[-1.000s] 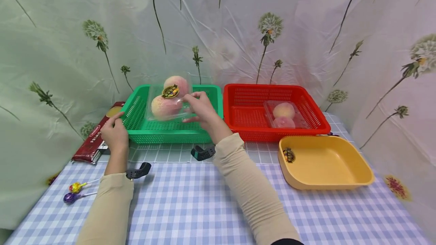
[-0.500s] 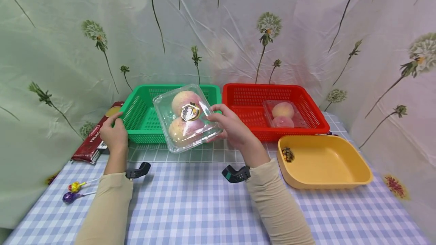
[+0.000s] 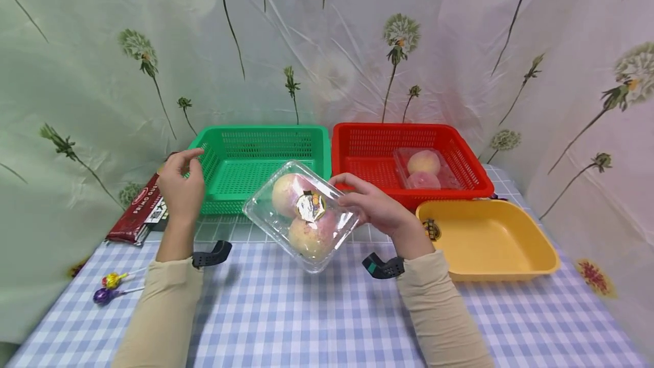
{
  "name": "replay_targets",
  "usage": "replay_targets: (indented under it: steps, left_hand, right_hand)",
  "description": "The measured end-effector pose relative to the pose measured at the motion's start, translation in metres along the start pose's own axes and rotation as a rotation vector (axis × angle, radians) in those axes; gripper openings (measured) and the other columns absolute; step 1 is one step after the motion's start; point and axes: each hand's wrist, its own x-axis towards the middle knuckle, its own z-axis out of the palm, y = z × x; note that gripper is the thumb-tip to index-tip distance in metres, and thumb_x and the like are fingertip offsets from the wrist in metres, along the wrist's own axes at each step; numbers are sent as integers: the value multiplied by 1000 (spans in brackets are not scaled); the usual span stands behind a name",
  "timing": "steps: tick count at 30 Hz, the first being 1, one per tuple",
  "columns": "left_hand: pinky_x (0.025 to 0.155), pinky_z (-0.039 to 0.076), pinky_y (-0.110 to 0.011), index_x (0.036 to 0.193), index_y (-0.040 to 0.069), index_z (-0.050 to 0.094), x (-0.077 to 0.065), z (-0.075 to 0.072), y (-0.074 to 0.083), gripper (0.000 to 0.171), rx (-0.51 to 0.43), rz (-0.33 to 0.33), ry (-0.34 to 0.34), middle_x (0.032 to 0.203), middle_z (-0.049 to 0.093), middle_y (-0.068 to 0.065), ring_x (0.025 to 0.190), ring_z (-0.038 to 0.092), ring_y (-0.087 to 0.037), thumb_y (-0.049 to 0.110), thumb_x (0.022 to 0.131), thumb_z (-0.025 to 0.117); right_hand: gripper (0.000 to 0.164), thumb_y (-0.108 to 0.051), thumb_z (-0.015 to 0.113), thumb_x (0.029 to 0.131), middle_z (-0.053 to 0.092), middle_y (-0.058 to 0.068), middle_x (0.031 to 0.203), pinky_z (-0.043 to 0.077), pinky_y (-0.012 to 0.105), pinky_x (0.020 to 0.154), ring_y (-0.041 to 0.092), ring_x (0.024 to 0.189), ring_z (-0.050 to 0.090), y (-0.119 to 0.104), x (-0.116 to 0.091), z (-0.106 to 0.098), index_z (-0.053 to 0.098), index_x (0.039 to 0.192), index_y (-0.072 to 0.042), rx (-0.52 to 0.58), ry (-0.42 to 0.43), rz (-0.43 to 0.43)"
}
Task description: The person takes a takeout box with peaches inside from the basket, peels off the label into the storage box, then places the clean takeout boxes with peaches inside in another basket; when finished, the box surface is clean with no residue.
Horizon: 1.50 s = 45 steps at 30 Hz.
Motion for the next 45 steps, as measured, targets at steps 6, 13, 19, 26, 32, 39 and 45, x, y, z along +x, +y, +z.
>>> replay_targets:
  steps: [6, 13, 19, 26, 32, 39, 45]
  left_hand:
    - [71, 47, -18, 121, 11, 71, -8, 2, 31, 27, -152, -71, -345, 117, 71, -10, 91, 64, -1, 16, 103, 50]
    - [95, 55, -39, 129, 7, 64, -19, 12, 54, 29, -333, -56, -698, 129, 66, -13, 109, 68, -25, 16, 103, 53]
    - [101, 51, -52, 132, 11, 63, -30, 19, 59, 31, -387, -13, -952, 132, 65, -14, 115, 67, -30, 12, 103, 53]
    - [103, 52, -42, 134, 9, 62, -42, 29, 63, 32, -413, 36, -1199, 129, 68, -13, 118, 66, -31, 12, 103, 54]
    - [107, 48, -46, 139, 9, 59, -49, 37, 60, 37, -347, 57, -1356, 139, 62, -9, 129, 59, -23, 16, 103, 54]
    - [115, 38, -53, 145, 12, 53, -54, 44, 54, 46, -234, 113, -1451, 151, 51, -5, 143, 43, -27, 23, 101, 59]
    - [117, 36, -48, 150, 18, 47, -58, 47, 48, 57, -146, 118, -1514, 156, 44, 0, 146, 38, -23, 24, 97, 66]
  right_hand:
    - [37, -9, 48, 98, 56, 1, 131, 60, 35, 83, 20, 109, 61, 5, -6, -12, 57, 130, -26, -18, -43, 2]
    - [39, -12, 52, 101, 63, -4, 133, 58, 31, 88, 19, 116, 59, 15, -8, -21, 58, 140, -12, -91, -170, -42]
    - [43, -16, 57, 101, 67, -2, 125, 61, 34, 80, 16, 104, 64, 28, -3, -26, 54, 142, -4, -152, -198, 22]
    - [45, -20, 56, 102, 68, -4, 124, 59, 28, 78, 13, 102, 64, 36, -2, -31, 53, 142, -1, -155, -162, 72]
    - [44, -27, 52, 104, 64, 4, 131, 57, 37, 92, 22, 113, 61, 46, 1, -34, 55, 141, -4, -127, -80, 120]
    - [43, -32, 47, 106, 60, 13, 135, 48, 38, 103, 27, 126, 49, 53, 6, -33, 59, 139, -7, -186, 3, 111]
    - [42, -28, 52, 104, 54, 13, 146, 39, 49, 114, 29, 134, 46, 54, 5, -34, 58, 139, -7, -267, 22, 112]
